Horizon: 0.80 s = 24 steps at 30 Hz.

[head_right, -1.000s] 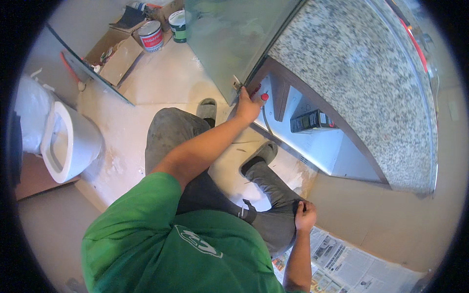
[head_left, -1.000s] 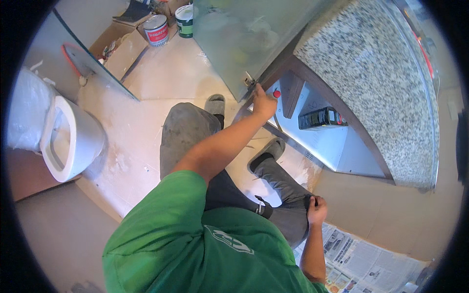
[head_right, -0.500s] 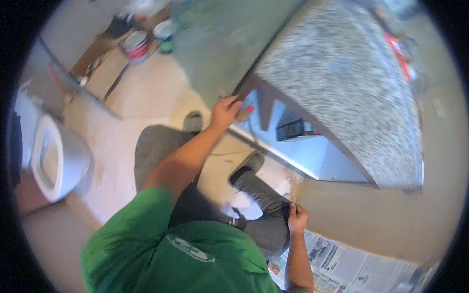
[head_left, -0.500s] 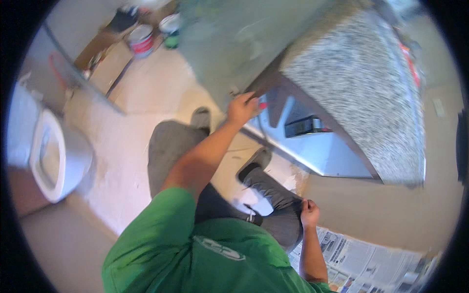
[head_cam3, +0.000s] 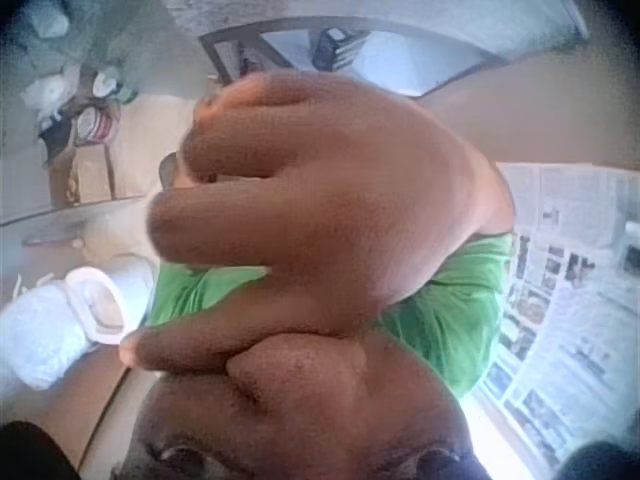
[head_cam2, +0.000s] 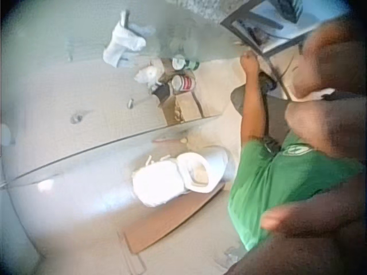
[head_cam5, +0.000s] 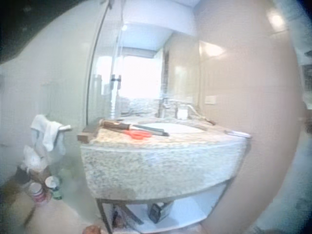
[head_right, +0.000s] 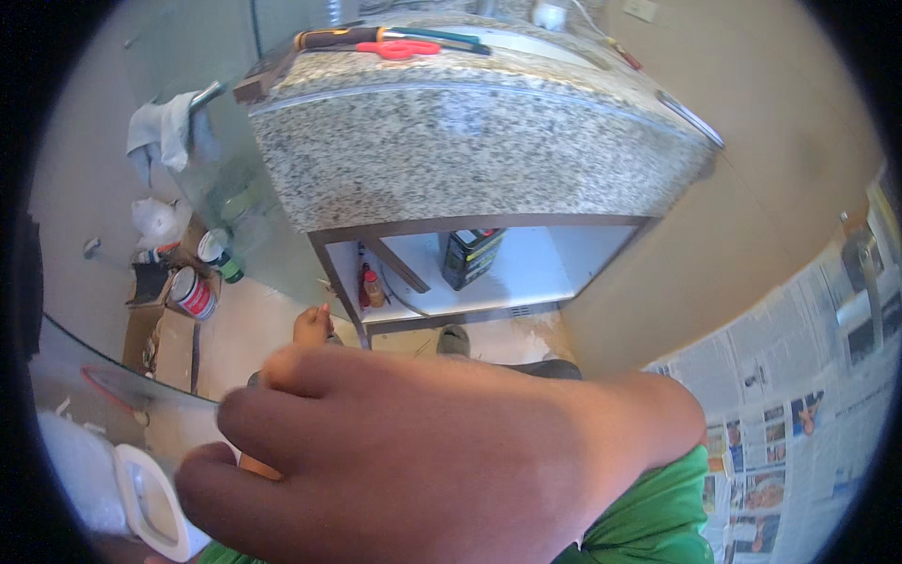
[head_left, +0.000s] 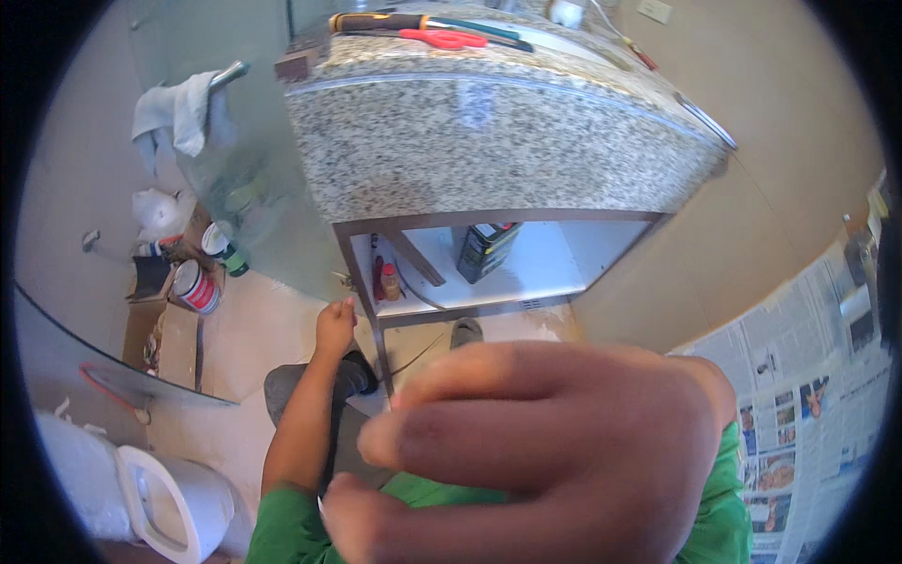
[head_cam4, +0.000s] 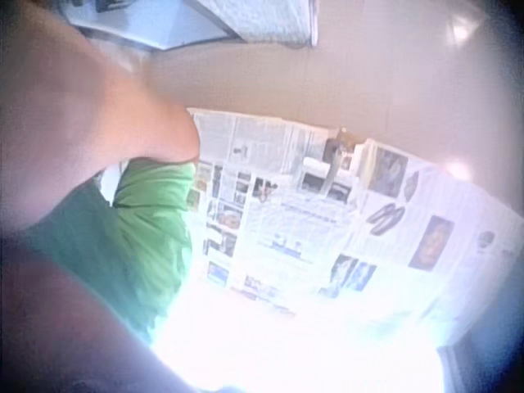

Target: The person kneels on the floor and fits a curved wooden trim piece along the bottom edge of a bathroom vanity cabinet. They use a hammer to tap the trim into place and adjust its alignment.

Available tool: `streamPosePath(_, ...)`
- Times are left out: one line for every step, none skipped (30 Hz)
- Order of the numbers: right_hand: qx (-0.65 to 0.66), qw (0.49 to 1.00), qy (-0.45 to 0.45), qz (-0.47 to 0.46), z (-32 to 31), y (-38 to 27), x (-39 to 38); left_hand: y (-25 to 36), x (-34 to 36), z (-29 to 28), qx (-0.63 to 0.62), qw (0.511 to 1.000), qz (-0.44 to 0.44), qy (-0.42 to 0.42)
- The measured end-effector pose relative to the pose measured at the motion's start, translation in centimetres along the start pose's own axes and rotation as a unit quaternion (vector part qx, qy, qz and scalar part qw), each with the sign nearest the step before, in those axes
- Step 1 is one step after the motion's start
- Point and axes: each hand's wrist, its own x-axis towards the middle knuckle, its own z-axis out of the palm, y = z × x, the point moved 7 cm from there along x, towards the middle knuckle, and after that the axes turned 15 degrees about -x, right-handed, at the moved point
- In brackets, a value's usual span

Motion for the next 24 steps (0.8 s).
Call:
streamPosePath(0.028,1.0,0.003,-0.011,0.4,0.3,0.5,-1.4,-1.0,-0.8,-0.001,1.0,-0.017,-0.011)
streamPosePath(0.054,0.998,0.009,-0.037,0.4,-0.1,0.7,-3.2,-0.9,-2.3,0.048,0.996,0.075,0.022)
streamPosePath(0.054,0.998,-0.001,-0.012,0.4,-1.1,0.4,-0.7,-1.4,2.9,0.069,0.984,0.166,0.014)
streamPosePath(0.048,0.999,-0.009,0.007,0.3,-1.8,0.4,-0.8,-1.7,7.5,-0.001,0.994,0.052,-0.099)
streamPosePath(0.08,0.996,0.01,-0.026,0.5,-1.9,-0.1,-2.6,-1.6,3.0,0.045,0.996,0.053,-0.064)
streamPosePath(0.111,0.991,0.023,-0.068,0.5,-1.2,-0.1,-4.8,-1.4,-2.3,0.092,0.994,0.052,-0.03)
streamPosePath(0.12,0.99,0.018,-0.075,0.6,-0.9,0.8,-5.2,-1.9,-2.8,0.111,0.992,0.055,-0.026)
streamPosePath(0.127,0.989,0.023,-0.07,0.4,-1.2,0.9,-5.8,-1.8,-2.1,0.12,0.991,0.028,-0.06)
streamPosePath(0.105,0.994,0.003,-0.031,-0.2,-3.0,1.1,-3.9,-0.3,4.0,0.109,0.989,0.042,-0.094)
streamPosePath(0.111,0.994,0.009,-0.014,-0.8,-3.6,0.4,-3.3,-0.7,6.8,0.125,0.986,0.033,-0.106)
streamPosePath(0.112,0.994,0.017,0.005,-1.9,-3.5,-0.4,-2.6,-0.9,8.9,0.139,0.982,0.025,-0.122)
streamPosePath(0.17,0.981,0.089,-0.031,-2.4,0.0,-4.1,-5.0,-2.3,0.4,0.205,0.975,-0.015,-0.081)
streamPosePath(0.147,0.979,0.138,0.023,-3.6,0.4,-4.6,-4.4,-1.9,2.2,0.203,0.973,-0.005,-0.109)
streamPosePath(0.102,0.967,0.208,0.109,-4.8,1.5,-5.9,-4.3,-2.0,4.0,0.207,0.969,-0.002,-0.138)
streamPosePath(0.024,0.94,0.262,0.219,-5.5,2.8,-7.0,-4.2,-2.1,4.8,0.197,0.968,0.016,-0.154)
streamPosePath(-0.032,0.896,0.299,0.327,-5.9,4.5,-8.0,-4.1,-2.1,5.5,0.188,0.965,0.037,-0.18)
streamPosePath(-0.115,0.856,0.297,0.407,-6.8,6.9,-8.5,-4.5,-1.9,4.7,0.199,0.963,0.033,-0.18)
streamPosePath(-0.148,0.891,0.207,0.375,-5.8,7.5,-7.1,-4.9,-1.6,4.3,0.208,0.96,0.033,-0.184)
streamPosePath(-0.174,0.919,0.111,0.337,-4.6,7.7,-5.7,-5.8,-0.9,3.4,0.18,0.97,-0.008,-0.162)
streamPosePath(-0.137,0.962,0.068,0.227,-3.4,6.5,-3.9,-6.8,-0.5,2.4,0.155,0.978,-0.055,-0.131)
streamPosePath(-0.099,0.988,0.015,0.119,-2.3,5.0,-2.6,-6.4,-0.5,3.2,0.132,0.979,-0.069,-0.139)
streamPosePath(0.032,0.996,0.035,0.081,-1.1,4.0,-2.2,-5.9,-0.7,3.4,0.111,0.98,-0.086,-0.139)
streamPosePath(0.161,0.985,0.049,0.038,0.5,2.5,-1.6,-5.8,-0.7,4.1,0.099,0.982,-0.064,-0.147)
streamPosePath(0.201,0.971,0.123,-0.047,1.7,1.4,-0.4,-6.3,-0.8,4.6,0.084,0.983,-0.044,-0.156)
